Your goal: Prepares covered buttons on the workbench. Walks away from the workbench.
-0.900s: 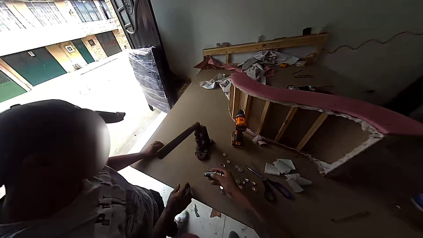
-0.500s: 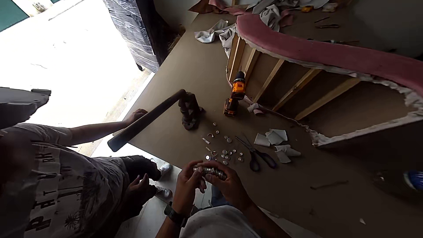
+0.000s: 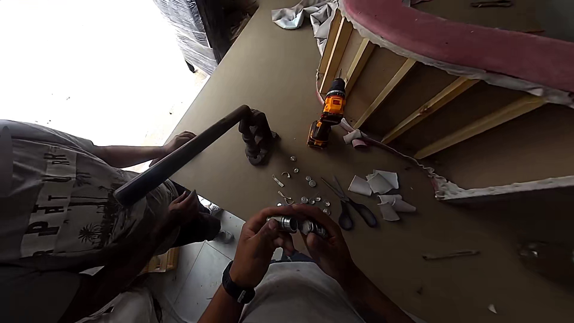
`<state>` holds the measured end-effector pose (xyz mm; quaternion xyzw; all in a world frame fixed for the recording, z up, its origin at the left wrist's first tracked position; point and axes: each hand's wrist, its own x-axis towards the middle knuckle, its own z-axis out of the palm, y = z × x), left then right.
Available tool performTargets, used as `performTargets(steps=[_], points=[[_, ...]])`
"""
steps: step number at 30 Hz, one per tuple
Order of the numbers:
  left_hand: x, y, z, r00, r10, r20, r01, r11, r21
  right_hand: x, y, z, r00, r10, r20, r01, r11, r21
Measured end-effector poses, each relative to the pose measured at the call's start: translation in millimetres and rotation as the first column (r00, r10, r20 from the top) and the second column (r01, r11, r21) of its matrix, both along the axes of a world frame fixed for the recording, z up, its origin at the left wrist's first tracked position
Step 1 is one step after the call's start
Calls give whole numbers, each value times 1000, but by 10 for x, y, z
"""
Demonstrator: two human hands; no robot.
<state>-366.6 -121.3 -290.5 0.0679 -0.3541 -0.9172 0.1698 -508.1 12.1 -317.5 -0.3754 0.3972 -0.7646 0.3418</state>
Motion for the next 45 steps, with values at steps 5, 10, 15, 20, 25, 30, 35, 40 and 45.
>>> performTargets(steps=[5,10,15,20,25,30,35,40,45], points=[[63,-111,101,996,-63,-65,68,995,76,108,-105,148,999,-38,-36,36,997,-62],[190,-139,277,985,-88,152,101,992,-82,263,-179,292,975,-47,-219,45,999,-15],[356,-241,309,974,-67,216,119,964,-237,493,-256,369,954,7,-299,6,999,42],[479,-331,272,977,-62,203,109,967,-230,554,-284,371,958,3,-287,18,997,70],[512,-358,239,977,-92,192,131,971,-201,607,-256,356,968,-41,-248,63,995,81],[505,-318,214,975,-89,205,124,978,-166,650,-212,286,977,-144,-155,156,986,66],[433,-322,141,956,-85,280,121,986,-114,622,-168,198,904,-425,-53,427,886,179],[252,-344,-15,904,9,426,56,988,-141,641,-108,155,880,-352,-320,460,800,384],[62,-293,-195,855,68,514,-5,992,-124,592,-251,-75,779,-316,-541,558,743,370]])
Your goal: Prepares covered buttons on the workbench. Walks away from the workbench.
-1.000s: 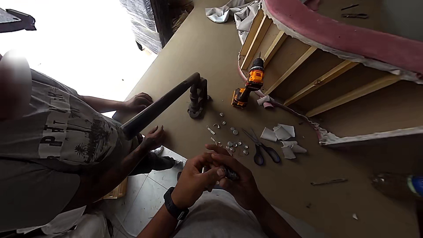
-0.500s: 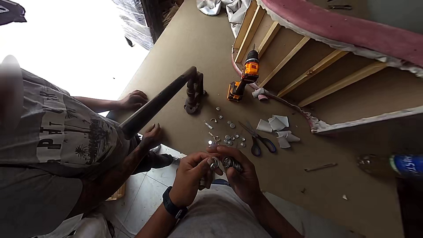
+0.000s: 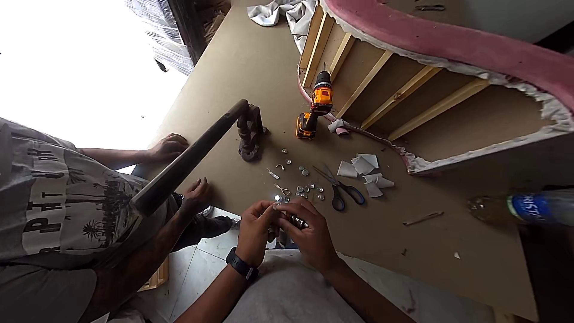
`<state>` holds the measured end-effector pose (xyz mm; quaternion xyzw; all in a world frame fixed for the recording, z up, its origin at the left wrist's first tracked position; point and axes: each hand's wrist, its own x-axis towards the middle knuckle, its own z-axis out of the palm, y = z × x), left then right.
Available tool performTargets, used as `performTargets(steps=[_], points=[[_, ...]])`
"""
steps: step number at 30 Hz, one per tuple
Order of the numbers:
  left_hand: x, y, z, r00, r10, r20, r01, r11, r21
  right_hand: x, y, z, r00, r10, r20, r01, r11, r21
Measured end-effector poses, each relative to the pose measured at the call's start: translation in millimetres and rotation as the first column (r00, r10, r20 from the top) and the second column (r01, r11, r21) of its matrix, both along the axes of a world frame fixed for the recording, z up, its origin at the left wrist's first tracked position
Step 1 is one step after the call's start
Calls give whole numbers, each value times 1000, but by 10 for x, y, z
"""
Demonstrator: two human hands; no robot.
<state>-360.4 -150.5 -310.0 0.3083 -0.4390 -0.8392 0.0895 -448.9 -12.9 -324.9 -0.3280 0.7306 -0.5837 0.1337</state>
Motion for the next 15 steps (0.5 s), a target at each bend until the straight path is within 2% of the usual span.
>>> performTargets(steps=[3,7,9,11,13,15], points=[[-155,-18,-193,1000,14,13,-14,1000,-1,-112,-51,-183,999,-50,9,49,997,52],[-393,-215,-702,991,-33,133,61,975,-213,-320,-93,-491,982,-160,98,146,980,137],[-489,-362,-1029,956,-57,289,181,887,-425,-425,-86,-607,980,-155,125,128,971,203],[-557,-494,-1309,903,-35,427,314,731,-605,-484,-109,-663,977,-147,156,109,967,229],[-635,-563,-1470,886,5,463,356,632,-688,-532,-146,-684,972,-159,173,111,960,258],[-698,-569,-1512,902,16,432,336,602,-724,-564,-170,-710,968,-179,176,122,949,291]])
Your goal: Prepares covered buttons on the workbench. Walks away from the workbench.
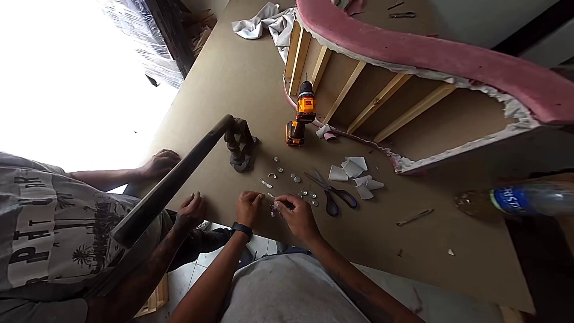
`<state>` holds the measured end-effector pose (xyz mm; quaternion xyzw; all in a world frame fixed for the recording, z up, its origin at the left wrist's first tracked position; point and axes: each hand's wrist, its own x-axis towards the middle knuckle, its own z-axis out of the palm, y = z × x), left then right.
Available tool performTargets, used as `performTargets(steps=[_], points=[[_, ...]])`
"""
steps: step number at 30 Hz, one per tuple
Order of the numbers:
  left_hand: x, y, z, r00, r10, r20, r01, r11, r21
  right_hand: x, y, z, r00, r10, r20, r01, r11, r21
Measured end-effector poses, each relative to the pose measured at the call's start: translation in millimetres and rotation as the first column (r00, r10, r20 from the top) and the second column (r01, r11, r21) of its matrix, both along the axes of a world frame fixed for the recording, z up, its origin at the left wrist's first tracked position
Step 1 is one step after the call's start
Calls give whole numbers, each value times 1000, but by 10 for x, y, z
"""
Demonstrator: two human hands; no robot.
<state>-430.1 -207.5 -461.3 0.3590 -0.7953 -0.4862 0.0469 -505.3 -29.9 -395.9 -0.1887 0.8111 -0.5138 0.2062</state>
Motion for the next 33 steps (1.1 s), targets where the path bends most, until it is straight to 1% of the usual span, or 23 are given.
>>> performTargets(steps=[2,4,6,10,13,15,16,20,23,26,30,32,33], points=[[-25,6,54,999,-6,-44,8,999,37,-25,-22,-24,1000,-10,-9,11,999,33],[-6,37,188,994,-28,-104,43,989,140,-55,-36,-18,998,3,-57,1,998,60],[67,106,353,984,-50,-169,93,962,257,-82,-27,23,991,52,-122,-43,996,76],[279,247,706,972,17,-235,95,885,456,-48,16,129,970,146,-196,-133,988,78],[424,240,889,959,-5,-284,155,846,510,-6,49,236,956,175,-237,-162,984,74],[514,226,952,944,-30,-329,210,823,528,27,63,346,954,176,-242,-163,984,74],[559,236,975,940,-23,-340,212,821,531,53,64,401,954,181,-240,-168,983,74],[702,273,983,925,26,-378,200,814,545,147,36,512,958,237,-163,-230,971,57],[783,261,946,902,4,-431,262,790,554,167,20,550,956,290,-33,-290,957,10],[834,255,954,878,-24,-477,319,774,547,209,20,550,951,308,12,-307,951,-45],[854,280,992,874,-17,-486,300,806,511,257,20,604,940,331,80,-325,942,-80],[847,296,996,875,-19,-484,288,823,489,255,22,639,921,356,160,-342,933,-109],[844,295,984,873,-19,-488,294,817,496,245,26,663,906,367,210,-348,929,-122]])
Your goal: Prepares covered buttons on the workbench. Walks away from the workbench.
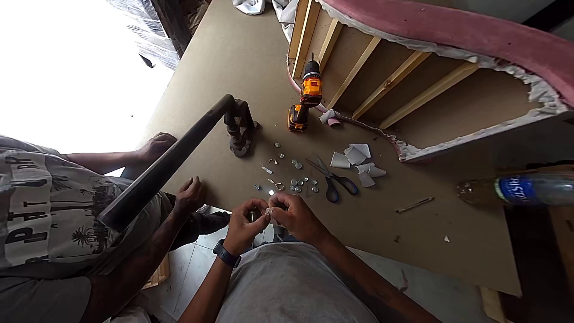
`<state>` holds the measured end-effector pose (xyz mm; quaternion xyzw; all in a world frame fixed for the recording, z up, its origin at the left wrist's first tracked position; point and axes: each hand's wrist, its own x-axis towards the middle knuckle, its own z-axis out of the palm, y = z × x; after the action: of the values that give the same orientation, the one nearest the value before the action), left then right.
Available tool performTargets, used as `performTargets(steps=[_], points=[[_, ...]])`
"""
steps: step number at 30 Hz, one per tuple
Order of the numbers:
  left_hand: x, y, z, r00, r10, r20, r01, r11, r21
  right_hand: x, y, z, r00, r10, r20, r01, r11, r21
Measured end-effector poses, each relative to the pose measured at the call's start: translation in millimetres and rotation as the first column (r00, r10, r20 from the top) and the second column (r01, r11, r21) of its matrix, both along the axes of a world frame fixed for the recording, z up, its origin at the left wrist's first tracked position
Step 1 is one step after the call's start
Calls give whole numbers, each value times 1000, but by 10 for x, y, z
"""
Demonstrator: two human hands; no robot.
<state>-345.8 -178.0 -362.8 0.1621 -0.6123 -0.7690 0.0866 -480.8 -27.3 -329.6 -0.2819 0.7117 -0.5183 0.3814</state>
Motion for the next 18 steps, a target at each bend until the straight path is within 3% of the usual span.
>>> performTargets(steps=[5,12,14,18], points=[[-1,-43,-40,996,-65,-59,69,995,70,-131,-9,74,997,46,55,-50,996,68],[-36,-41,39,998,-51,-42,56,990,127,-164,77,33,991,-80,112,80,997,3],[-58,-31,75,999,-44,-20,46,993,112,-137,116,70,992,-122,40,124,991,-58],[-79,-30,128,1000,-19,2,19,995,95,-87,143,114,939,-122,-321,91,990,-111]])
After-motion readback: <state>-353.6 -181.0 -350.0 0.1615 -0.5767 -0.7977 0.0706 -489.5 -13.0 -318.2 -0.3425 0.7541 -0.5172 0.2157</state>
